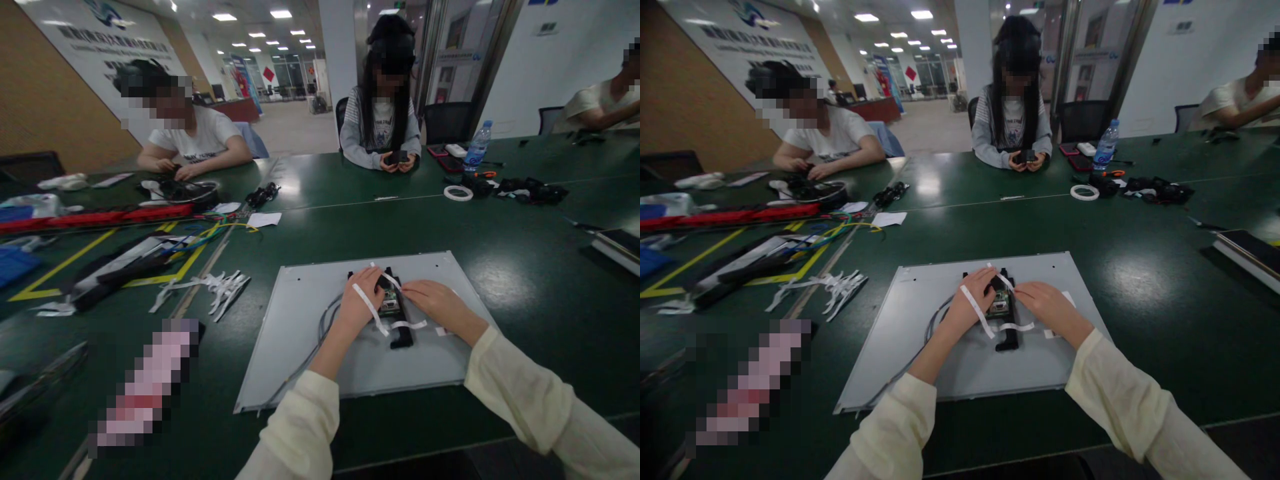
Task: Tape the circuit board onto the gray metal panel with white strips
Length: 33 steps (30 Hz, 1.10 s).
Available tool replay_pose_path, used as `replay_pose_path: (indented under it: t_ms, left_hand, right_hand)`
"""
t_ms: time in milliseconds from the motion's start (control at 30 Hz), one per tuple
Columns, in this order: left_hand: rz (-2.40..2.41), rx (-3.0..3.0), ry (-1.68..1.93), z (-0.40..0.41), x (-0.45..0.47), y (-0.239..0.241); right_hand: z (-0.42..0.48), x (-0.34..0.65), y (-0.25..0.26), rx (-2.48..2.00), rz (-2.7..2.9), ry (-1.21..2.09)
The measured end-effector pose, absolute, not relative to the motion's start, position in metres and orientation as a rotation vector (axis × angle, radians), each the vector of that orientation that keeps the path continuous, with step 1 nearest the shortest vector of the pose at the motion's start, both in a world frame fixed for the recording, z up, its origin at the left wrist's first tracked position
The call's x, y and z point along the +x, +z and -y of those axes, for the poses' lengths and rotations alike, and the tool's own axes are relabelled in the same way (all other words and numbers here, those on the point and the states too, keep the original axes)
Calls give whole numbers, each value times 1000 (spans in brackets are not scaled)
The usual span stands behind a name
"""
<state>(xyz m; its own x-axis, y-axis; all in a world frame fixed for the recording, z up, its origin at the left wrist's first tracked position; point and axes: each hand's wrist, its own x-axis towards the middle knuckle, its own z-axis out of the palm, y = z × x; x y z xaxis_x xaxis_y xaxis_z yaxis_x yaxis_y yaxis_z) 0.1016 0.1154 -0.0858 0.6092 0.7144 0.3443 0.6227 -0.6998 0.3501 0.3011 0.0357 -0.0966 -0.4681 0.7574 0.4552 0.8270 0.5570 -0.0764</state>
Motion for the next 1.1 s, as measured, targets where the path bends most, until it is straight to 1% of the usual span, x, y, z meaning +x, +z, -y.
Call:
replay_pose_path:
  t_ms: [167, 433, 700, 933, 1100]
  left_hand:
    - [-1125, 2655, 658, -115, 102, -85]
    - [-1171, 2671, 607, -115, 102, -84]
    - [-1243, 2669, 470, -111, 103, -81]
    - [-1262, 2676, 413, -112, 103, -80]
    - [-1253, 2668, 399, -112, 103, -78]
  right_hand:
    - [-38, 301, -96, -1275, 2385, -205]
    - [-33, 302, -89, -1345, 2353, -8]
    - [-24, 306, -86, -1402, 2339, 90]
    - [-21, 309, -89, -1445, 2291, 109]
    - [-23, 306, -87, -1399, 2279, 115]
